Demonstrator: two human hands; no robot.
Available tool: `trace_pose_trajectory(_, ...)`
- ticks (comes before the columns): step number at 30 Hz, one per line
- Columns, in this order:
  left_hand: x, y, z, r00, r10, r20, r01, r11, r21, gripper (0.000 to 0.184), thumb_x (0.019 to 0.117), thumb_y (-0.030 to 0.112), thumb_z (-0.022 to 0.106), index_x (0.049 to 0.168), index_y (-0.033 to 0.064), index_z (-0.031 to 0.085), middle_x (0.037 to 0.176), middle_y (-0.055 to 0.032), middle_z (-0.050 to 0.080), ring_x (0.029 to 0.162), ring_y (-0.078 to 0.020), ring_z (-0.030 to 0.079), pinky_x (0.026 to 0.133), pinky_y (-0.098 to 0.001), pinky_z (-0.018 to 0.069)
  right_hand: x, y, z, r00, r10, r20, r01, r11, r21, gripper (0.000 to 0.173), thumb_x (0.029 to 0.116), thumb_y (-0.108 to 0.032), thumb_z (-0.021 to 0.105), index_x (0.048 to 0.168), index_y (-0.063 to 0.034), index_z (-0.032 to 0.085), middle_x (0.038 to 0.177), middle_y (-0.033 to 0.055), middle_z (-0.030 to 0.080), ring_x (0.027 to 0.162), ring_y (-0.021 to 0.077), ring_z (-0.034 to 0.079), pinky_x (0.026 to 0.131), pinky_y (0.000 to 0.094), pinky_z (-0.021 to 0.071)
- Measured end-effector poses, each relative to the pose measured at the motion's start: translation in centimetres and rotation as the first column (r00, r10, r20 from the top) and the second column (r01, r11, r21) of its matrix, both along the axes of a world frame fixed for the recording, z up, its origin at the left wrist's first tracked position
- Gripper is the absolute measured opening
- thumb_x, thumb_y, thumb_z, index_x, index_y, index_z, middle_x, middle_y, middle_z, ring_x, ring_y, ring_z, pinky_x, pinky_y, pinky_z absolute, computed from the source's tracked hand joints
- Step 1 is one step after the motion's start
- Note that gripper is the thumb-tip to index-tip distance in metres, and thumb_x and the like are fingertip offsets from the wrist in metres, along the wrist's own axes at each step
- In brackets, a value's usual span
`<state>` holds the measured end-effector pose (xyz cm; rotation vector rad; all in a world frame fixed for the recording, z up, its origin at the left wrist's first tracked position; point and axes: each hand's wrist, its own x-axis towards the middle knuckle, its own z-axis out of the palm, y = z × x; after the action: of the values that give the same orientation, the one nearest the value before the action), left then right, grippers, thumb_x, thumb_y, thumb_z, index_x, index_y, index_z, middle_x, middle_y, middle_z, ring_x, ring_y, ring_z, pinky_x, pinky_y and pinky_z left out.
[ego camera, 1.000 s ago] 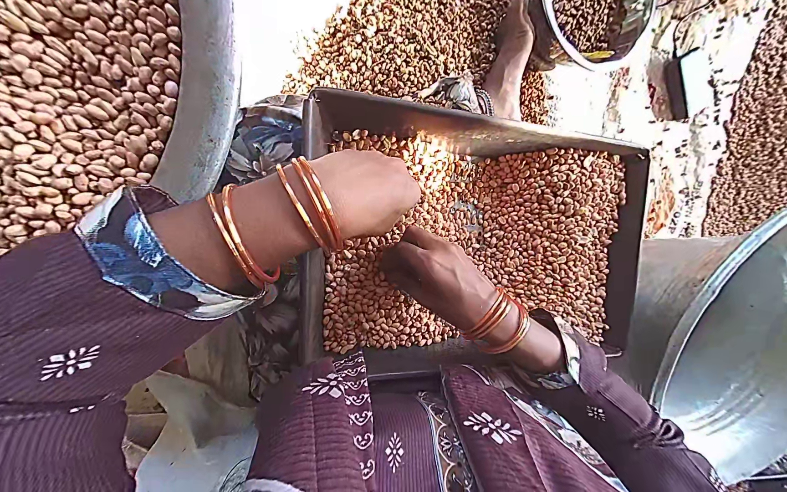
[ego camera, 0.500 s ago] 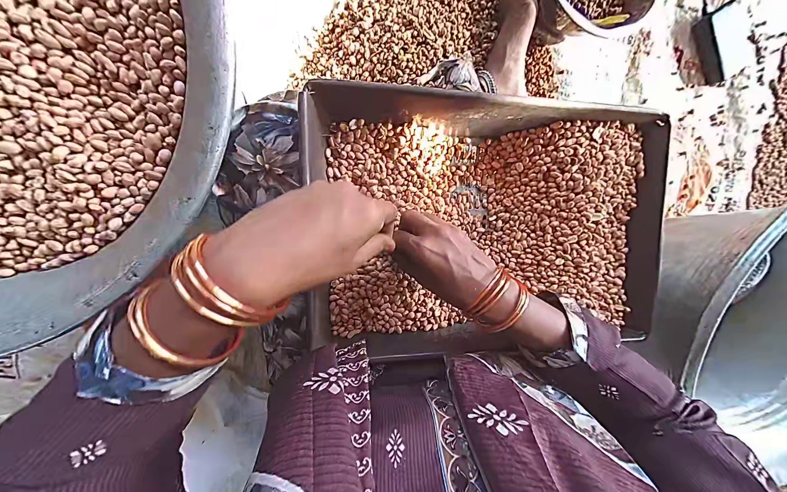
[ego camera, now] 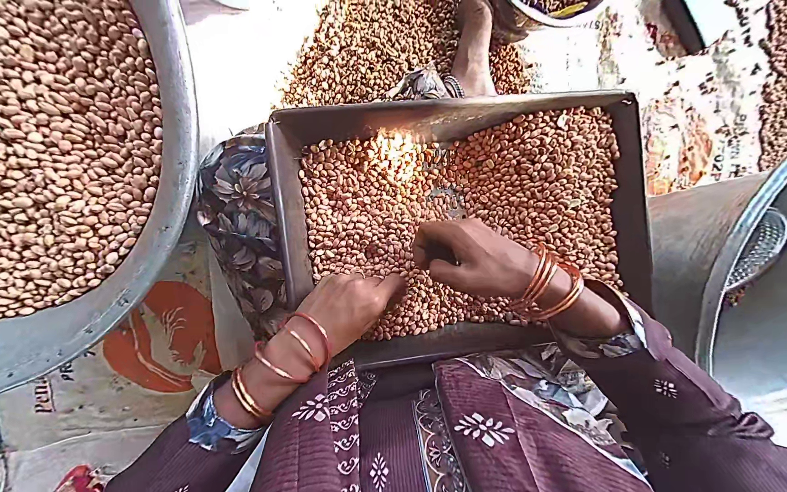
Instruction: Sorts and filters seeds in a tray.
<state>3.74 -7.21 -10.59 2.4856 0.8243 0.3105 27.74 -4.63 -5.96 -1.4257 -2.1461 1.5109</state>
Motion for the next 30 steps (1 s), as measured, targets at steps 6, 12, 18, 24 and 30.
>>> trace_pose_trajectory(6, -0.7, 1.7, 1.3, 0.920, 0.340, 0.195, -0.218, 0.857, -0.466, 0.019, 0.1010, 0.023, 0.057, 0.105, 0.0094, 0.070, 0.063, 0.0069, 0.059, 0.050, 0.0015, 0.053, 0.050, -0.0145, 0.0462, -2.1, -4.8, -3.1, 0.995, 0.087, 0.037, -0.094, 0.958, 0.271, 0.019, 0.0987, -0.013, 0.060, 0.106, -0.0060, 0.076, 0.092, 0.0131, 0.066, 0.080, 0.0250, 0.067, 0.070, 0.0378, 0.0567)
trace_pose_trajectory(12, -2.0, 3.0, 3.0, 0.720, 0.635, 0.280, -0.063, 0.462, -0.885, 0.042, 0.1093, 0.029, 0.031, 0.082, 0.0209, 0.061, 0.066, 0.0104, 0.055, 0.047, 0.0041, 0.044, 0.043, -0.0084, 0.0359, -2.9, -5.1, -3.5, 0.982, 0.091, 0.163, -0.148, 0.911, 0.386, 0.011, 0.0966, -0.008, 0.065, 0.097, -0.0030, 0.074, 0.094, 0.0149, 0.065, 0.085, 0.0288, 0.068, 0.070, 0.0385, 0.0582)
trace_pose_trajectory(18, -1.2, 2.9, 4.0, 0.858, 0.512, -0.054, -0.363, 0.527, -0.768, 0.049, 0.1119, 0.041, 0.028, 0.092, 0.0185, 0.066, 0.068, 0.0102, 0.061, 0.048, 0.0018, 0.048, 0.045, -0.0138, 0.0399, -3.6, -4.9, -1.0, 0.976, -0.045, 0.211, -0.076, 0.844, 0.531, 0.009, 0.0948, -0.004, 0.063, 0.099, -0.0003, 0.070, 0.088, 0.0152, 0.062, 0.076, 0.0288, 0.067, 0.059, 0.0359, 0.0565)
trace_pose_trajectory(24, 1.3, 3.3, 4.8, 0.884, 0.463, -0.068, -0.142, 0.128, -0.981, 0.057, 0.1117, 0.047, 0.019, 0.083, 0.0230, 0.062, 0.065, 0.0098, 0.063, 0.054, 0.0042, 0.055, 0.050, -0.0109, 0.0458, -3.0, -4.4, 4.9, 0.996, -0.065, 0.068, 0.004, 0.756, 0.655, 0.018, 0.1020, -0.010, 0.057, 0.114, -0.0089, 0.071, 0.108, 0.0130, 0.070, 0.084, 0.0236, 0.070, 0.063, 0.0319, 0.0576)
trace_pose_trajectory(30, 0.8, 3.9, 7.2, 0.697, 0.497, 0.517, 0.347, 0.398, -0.850, 0.041, 0.1046, 0.042, 0.055, 0.069, 0.0227, 0.057, 0.056, 0.0144, 0.045, 0.048, 0.0051, 0.041, 0.046, -0.0111, 0.0346, 4.9, -1.1, 3.0, 0.740, -0.340, 0.580, 0.073, 0.898, 0.434, 0.020, 0.1042, -0.014, 0.057, 0.106, -0.0003, 0.070, 0.097, 0.0218, 0.069, 0.078, 0.0401, 0.070, 0.064, 0.0533, 0.0552)
